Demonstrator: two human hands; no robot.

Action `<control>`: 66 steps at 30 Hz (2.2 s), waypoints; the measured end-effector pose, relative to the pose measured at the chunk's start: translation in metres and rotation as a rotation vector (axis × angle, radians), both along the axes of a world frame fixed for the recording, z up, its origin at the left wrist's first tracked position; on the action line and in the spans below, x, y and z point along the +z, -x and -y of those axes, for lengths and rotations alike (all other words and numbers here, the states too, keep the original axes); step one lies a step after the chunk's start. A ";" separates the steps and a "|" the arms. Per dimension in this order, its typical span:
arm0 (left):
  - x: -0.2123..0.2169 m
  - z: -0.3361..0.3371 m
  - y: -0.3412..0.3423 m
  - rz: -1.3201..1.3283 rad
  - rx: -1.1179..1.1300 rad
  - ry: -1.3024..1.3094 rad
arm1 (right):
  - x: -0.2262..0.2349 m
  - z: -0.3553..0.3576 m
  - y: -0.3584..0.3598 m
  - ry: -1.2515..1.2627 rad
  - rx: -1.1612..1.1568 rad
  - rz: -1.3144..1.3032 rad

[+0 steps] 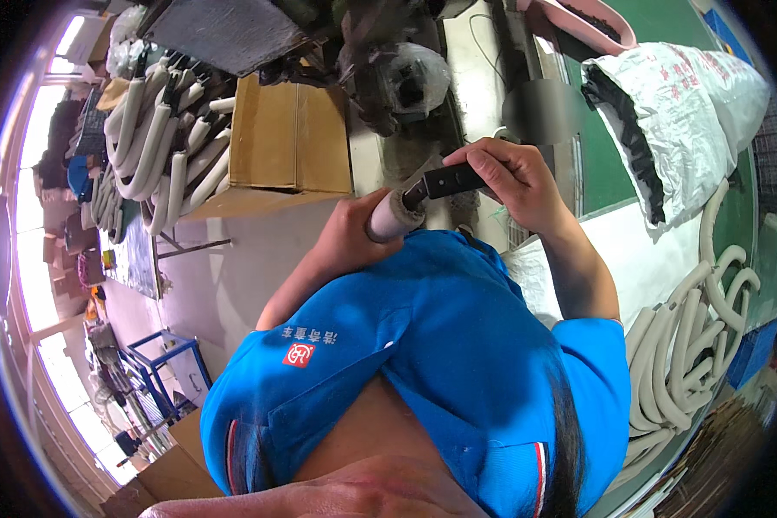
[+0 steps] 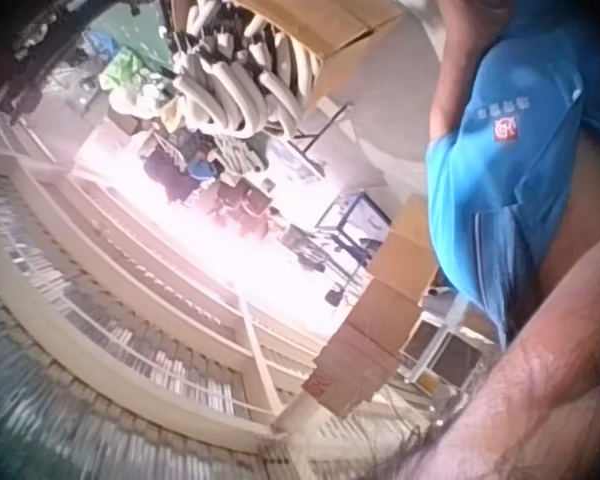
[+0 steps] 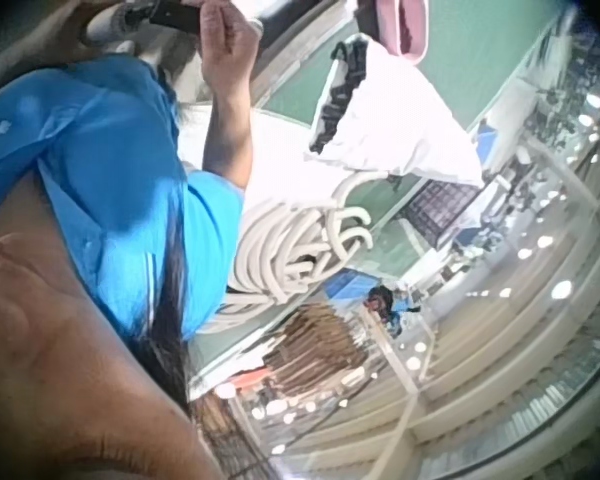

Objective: The person repeatedly picks up a gray foam tube and a black plastic clip, inserts the clip into the tube end, and places the assembled unit into a cardboard bin. The process is repeated multiple times in a consistent sequence.

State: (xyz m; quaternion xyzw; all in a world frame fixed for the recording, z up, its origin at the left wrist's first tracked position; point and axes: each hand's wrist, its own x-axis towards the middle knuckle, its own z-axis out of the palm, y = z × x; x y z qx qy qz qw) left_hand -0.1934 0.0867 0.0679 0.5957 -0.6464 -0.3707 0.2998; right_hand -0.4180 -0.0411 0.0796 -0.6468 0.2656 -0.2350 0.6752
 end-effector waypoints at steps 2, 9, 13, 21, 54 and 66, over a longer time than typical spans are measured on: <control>-0.002 -0.004 -0.004 0.001 -0.013 0.012 | -0.007 0.001 -0.012 0.198 0.006 0.081; -0.010 -0.014 -0.024 0.118 0.043 -0.026 | -0.009 -0.004 -0.052 0.342 0.110 0.039; -0.015 -0.011 -0.041 0.217 0.036 -0.017 | -0.023 -0.003 -0.075 0.361 0.161 0.032; -0.016 0.024 -0.080 0.399 0.060 -0.057 | -0.064 0.017 -0.125 0.196 -0.225 -0.024; -0.051 0.139 -0.171 0.258 -0.215 -0.309 | -0.222 0.159 -0.202 0.568 -0.250 -0.296; -0.061 0.136 -0.172 0.376 -0.230 -0.219 | -0.239 0.150 -0.203 0.833 -0.357 -0.244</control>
